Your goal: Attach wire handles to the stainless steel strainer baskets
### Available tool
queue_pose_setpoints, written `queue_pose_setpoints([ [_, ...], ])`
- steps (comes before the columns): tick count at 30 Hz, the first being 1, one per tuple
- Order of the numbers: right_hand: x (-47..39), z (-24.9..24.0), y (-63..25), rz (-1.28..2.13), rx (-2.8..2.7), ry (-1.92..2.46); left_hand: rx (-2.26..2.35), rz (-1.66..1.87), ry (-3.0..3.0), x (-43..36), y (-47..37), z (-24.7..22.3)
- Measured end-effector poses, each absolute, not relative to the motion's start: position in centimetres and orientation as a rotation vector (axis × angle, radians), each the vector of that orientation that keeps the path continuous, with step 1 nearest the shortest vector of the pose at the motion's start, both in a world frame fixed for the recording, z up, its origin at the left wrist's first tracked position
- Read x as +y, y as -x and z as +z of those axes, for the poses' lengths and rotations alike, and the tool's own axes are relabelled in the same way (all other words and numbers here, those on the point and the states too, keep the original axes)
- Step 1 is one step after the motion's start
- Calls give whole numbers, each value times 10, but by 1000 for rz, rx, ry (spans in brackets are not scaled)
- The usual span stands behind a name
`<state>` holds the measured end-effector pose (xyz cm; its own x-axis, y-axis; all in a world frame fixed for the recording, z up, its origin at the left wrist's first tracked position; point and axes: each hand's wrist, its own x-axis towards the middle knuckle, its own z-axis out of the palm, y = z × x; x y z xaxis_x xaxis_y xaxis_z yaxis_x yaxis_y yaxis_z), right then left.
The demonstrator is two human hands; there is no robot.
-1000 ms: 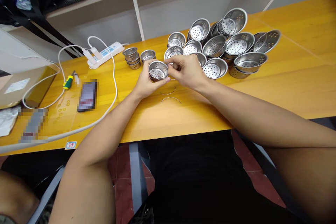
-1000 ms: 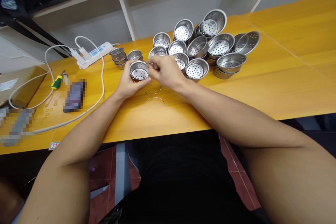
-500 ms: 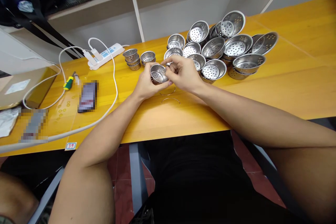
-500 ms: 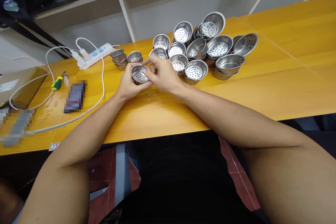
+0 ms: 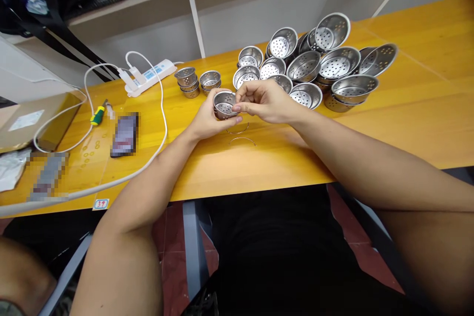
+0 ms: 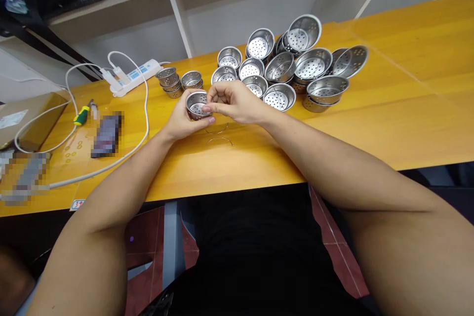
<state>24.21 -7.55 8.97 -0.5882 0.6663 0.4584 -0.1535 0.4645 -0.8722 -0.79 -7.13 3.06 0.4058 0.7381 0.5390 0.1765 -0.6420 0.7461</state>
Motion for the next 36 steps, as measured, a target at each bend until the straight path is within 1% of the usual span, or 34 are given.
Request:
queue_pose_setpoints([
  [10, -75, 87, -239, 1182, -1879, 482, 808, 1217, -2108, -69, 8, 26],
  [12, -76, 85, -241, 1131, -1905, 504, 814, 1218, -2102, -68, 7, 25],
  [19, -80, 80, -250, 597, -2000, 664, 879, 1309, -2016, -55, 11, 14],
  [22, -81, 80, -252, 491, -2103, 660, 899, 1341, -2026, -50, 15, 12],
  [29, -78, 77, -254, 383, -2182, 610, 862, 1331, -2063, -47, 19, 11],
  [36, -74, 59, -250, 412, -2253, 560, 827, 1275, -2125, -45, 21, 8],
])
